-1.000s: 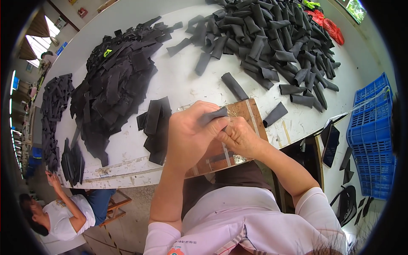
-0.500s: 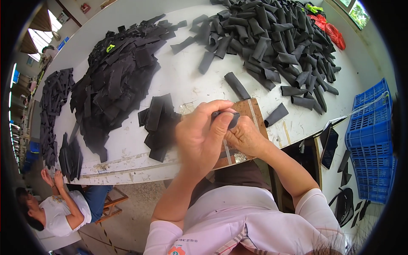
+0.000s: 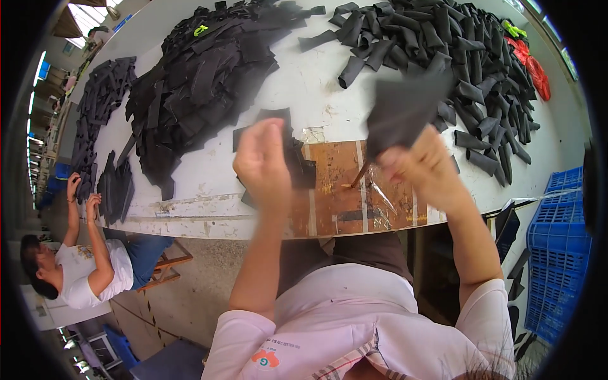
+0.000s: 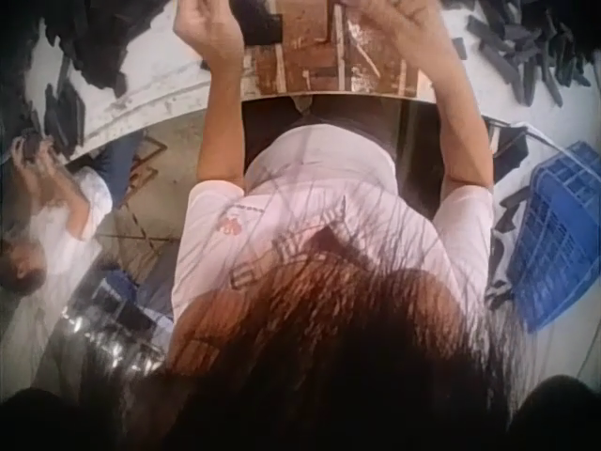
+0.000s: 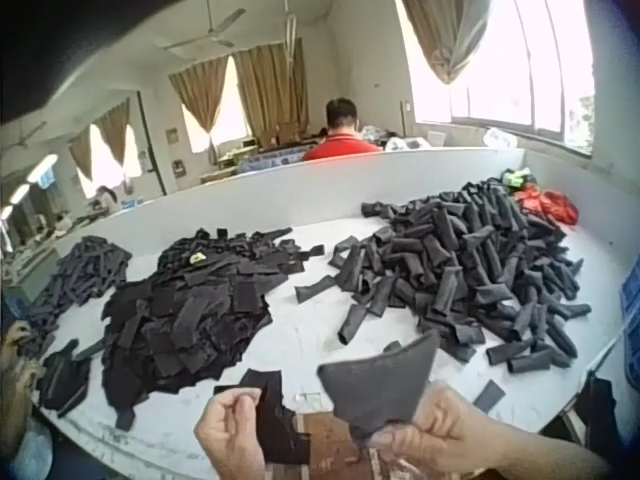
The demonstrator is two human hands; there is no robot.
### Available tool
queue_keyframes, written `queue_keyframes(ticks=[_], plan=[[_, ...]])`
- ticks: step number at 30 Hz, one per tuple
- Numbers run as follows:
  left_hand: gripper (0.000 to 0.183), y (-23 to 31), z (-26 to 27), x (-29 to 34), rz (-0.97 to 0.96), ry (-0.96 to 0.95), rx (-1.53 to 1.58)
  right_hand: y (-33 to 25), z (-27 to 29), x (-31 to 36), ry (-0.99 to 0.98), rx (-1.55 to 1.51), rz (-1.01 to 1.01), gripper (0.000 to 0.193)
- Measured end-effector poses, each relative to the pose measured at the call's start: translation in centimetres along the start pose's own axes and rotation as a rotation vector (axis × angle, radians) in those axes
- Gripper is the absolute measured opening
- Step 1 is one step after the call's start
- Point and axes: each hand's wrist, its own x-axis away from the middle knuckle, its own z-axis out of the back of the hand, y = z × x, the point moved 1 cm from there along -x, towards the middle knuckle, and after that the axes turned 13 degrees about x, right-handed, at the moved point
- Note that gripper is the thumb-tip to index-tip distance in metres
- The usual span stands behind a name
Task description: Applying glue and assembling black foam/rubber components at a factory workstation.
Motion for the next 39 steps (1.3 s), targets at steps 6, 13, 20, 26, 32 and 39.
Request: queue_keyframes(ticks=[6, 13, 20, 26, 32, 39], plan=[[0.036, -11.2, 6.5, -4.4, -0.042, -0.033, -1.041, 5.1, 2.1, -1.1, 0.689, -0.373, -0.262, 0.040], [0.013, -11.4, 6.8, -6.9, 0.092, -0.321, -1.003, 5.7, -5.2, 5.7, 0.234, -0.205, -0.439, 0.038], [0.036, -11.4, 4.4, -7.0, -0.066, -0.339, -0.872, 6.0, -8.4, 6.2, 0.087, -0.249, -0.415, 0.039], [0.016, -12.1, 4.9, -8.2, 0.140, -0.413, -0.809, 6.2, -9.6, 7.1, 0.079, -0.256, -0.438, 0.040], [0.014, -7.0, 6.8, -6.9, 0.272, 0.169, 0.002, 6.0, -10.1, 6.5, 0.022, -0.114, -0.359, 0.041], [0.009, 0.1, 6.5, 3.4, 0.931, 0.377, 0.993, 3.6, -13.9, 3.1, 0.207, -0.532, -0.214, 0.031]])
